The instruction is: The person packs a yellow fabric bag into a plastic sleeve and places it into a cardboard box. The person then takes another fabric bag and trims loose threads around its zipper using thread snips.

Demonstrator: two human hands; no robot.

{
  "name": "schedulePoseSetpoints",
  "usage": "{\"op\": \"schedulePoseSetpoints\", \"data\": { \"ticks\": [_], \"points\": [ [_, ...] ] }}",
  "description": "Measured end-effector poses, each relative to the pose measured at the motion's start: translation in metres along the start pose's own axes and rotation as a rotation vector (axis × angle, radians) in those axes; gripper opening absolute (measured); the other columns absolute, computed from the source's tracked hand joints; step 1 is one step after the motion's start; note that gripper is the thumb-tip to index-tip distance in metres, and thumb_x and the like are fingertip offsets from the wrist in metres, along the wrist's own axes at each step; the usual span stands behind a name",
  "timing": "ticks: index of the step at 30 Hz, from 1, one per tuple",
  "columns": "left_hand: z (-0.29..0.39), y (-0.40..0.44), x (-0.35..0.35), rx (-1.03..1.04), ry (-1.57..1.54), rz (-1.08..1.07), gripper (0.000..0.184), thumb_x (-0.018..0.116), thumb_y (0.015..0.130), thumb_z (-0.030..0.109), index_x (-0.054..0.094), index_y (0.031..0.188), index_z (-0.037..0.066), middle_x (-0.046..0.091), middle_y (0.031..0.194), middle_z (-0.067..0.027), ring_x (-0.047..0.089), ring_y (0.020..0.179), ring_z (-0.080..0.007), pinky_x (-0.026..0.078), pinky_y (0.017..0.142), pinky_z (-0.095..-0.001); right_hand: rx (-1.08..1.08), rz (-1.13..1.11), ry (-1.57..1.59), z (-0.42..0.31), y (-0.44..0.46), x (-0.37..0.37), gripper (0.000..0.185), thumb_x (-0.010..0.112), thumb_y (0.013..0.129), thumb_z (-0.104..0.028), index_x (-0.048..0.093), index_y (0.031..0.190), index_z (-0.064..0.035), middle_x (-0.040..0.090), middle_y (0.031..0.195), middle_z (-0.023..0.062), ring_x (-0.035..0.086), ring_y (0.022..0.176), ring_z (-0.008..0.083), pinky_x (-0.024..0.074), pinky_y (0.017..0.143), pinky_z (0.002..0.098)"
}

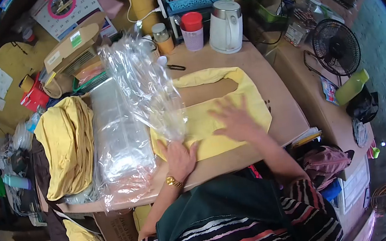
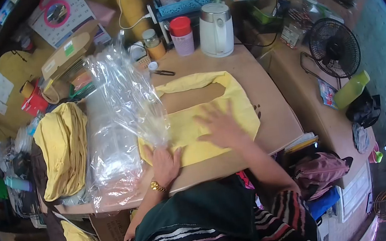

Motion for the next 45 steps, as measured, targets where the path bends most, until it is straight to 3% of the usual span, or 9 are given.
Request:
{"op": "schedulePoseSetpoints", "data": {
  "ticks": [8,11,19,32,35,37,39,43,45],
  "points": [
    [0.05,0.015,-0.033,0.211,0.288,0.504,0.059,0.052,0.091,0.05,0.048,0.105,-0.008,0.06,0.099,-0.0328,0.053,0.109,-0.0482,0.011,0.106,-0.0699,0.37,0.186,-0.122,0.026,-0.047,0.031,0.068,0.053,0.087,-0.055,0.037,0.146,-0.0239,0.025,0.156,0.0102,0.019,0.144,0.0336,0.009,0.105,0.0737],
    [0.065,0.03,0.005,0.155,0.028,0.043,0.063,0.05,0.091,0.053,0.048,0.107,-0.008,0.06,0.098,-0.0333,0.053,0.11,-0.0482,0.007,0.107,-0.07,0.454,0.14,-0.021,0.009,-0.063,0.025,0.066,0.055,0.089,-0.05,0.038,0.145,-0.021,0.026,0.155,0.0129,0.019,0.144,0.0349,0.0127,0.106,0.0724],
    [0.031,0.022,0.004,0.099,0.09,0.162,0.07,0.053,0.089,0.054,0.045,0.112,-0.011,0.052,0.114,-0.0393,0.034,0.126,-0.058,0.005,0.101,-0.0765,-0.083,0.077,0.077,0.042,-0.117,-0.022,0.048,0.059,0.074,-0.001,0.058,0.122,-0.0124,0.037,0.148,0.0138,0.029,0.14,0.0354,0.0212,0.112,0.0599],
    [0.02,0.042,-0.005,0.066,0.031,0.129,0.095,0.067,0.073,0.063,0.037,0.126,-0.01,0.052,0.122,-0.0317,0.029,0.132,-0.0542,0.008,0.1,-0.0766,-0.306,0.621,0.202,0.026,-0.054,-0.065,0.021,0.062,0.073,-0.008,0.065,0.094,-0.0104,0.066,0.11,0.0046,0.059,0.114,0.024,0.0384,0.1,0.0437],
    [0.032,0.029,0.029,0.313,-0.062,0.038,0.099,0.068,0.071,0.064,0.033,0.136,-0.003,0.052,0.127,-0.0249,0.031,0.134,-0.0487,0.007,0.101,-0.0767,-0.479,0.345,0.03,-0.041,-0.013,-0.115,0.019,0.059,0.073,-0.008,0.066,0.091,-0.0087,0.066,0.092,0.0077,0.063,0.087,0.0239,0.0446,0.083,0.0361],
    [0.005,0.012,0.093,0.229,-1.174,-0.101,0.082,0.073,0.079,0.043,0.035,0.14,0.004,0.053,0.131,-0.0167,0.041,0.13,-0.0342,0.019,0.11,-0.059,-0.526,0.188,-0.007,-0.073,0.02,-0.119,0.018,0.059,0.073,-0.008,0.067,0.089,-0.0078,0.065,0.089,0.0095,0.063,0.082,0.0254,0.0453,0.079,0.0358],
    [0.028,-0.008,0.02,0.184,-1.407,-0.053,0.075,0.074,0.082,0.034,0.036,0.14,0.005,0.053,0.131,-0.0151,0.047,0.126,-0.0296,0.027,0.11,-0.0515,-0.485,-0.243,-0.048,-0.082,0.051,-0.089,0.015,0.059,0.073,-0.004,0.068,0.086,-0.0051,0.068,0.094,0.0102,0.063,0.091,0.0307,0.0463,0.083,0.0396],
    [-0.08,-0.038,-0.085,-0.465,-1.096,0.234,0.057,0.057,0.097,0.019,0.026,0.137,-0.006,0.069,0.089,-0.0193,0.07,0.083,-0.0274,0.057,0.077,-0.0379,-0.403,-0.649,-0.094,-0.072,0.11,-0.049,0.02,0.066,0.074,-0.012,0.069,0.09,-0.0015,0.063,0.113,0.0166,0.059,0.108,0.0333,0.0441,0.09,0.0427],
    [-0.118,-0.079,-0.145,-0.344,-1.04,0.411,0.062,0.036,0.103,0.042,0.02,0.141,-0.005,0.068,0.083,-0.0193,0.068,0.072,-0.0272,0.056,0.063,-0.0343,-0.684,-0.428,0.226,-0.067,0.133,-0.03,0.026,0.07,0.074,-0.024,0.073,0.094,-0.0074,0.052,0.135,0.0176,0.054,0.118,0.0309,0.0436,0.097,0.0404]
  ]
}}
Point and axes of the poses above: each hand's wrist, its own y-axis towards the middle knuckle, its own x-axis out of the palm, z = x × y, the point moved 7 cm from there along y, towards the middle knuckle
